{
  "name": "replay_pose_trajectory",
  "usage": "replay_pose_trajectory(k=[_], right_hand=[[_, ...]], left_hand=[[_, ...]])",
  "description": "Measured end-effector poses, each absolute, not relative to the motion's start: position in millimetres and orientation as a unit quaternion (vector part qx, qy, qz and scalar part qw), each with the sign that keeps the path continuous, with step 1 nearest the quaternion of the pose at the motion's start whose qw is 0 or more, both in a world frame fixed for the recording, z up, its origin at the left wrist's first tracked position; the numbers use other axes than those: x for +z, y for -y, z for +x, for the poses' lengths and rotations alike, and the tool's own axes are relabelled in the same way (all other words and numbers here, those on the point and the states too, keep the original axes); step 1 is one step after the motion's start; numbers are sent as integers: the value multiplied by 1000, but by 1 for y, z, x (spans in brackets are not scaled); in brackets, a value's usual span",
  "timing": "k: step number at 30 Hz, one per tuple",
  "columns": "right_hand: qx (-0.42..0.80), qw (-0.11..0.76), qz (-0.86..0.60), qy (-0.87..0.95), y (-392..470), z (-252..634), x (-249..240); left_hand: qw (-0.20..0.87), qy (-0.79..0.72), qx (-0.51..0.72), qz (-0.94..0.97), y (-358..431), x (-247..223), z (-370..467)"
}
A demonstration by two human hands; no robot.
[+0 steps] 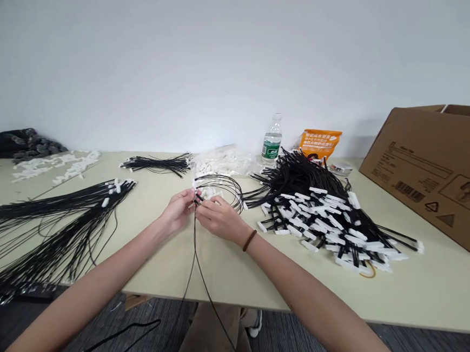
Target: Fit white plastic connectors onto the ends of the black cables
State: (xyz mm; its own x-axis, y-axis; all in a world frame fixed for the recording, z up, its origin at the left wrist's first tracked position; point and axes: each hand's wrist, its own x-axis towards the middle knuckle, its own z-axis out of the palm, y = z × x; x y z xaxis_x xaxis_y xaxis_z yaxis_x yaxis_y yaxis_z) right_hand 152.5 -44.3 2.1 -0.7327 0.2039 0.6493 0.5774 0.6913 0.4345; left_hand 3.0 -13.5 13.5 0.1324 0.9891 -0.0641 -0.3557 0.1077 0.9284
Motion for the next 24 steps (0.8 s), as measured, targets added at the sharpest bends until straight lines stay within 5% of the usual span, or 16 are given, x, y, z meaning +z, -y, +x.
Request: replay_pose_trajectory(k=[10, 19, 24], right_hand=[[-242, 313, -226, 890, 41, 155, 3], [335, 711, -279, 553, 32, 177, 37], [329, 792, -280, 431, 20, 202, 48]], left_hand=[[638, -390, 530, 400, 12, 14, 3], [598, -425, 552, 396, 9, 11, 0], [595, -434, 550, 394, 9, 10, 1]])
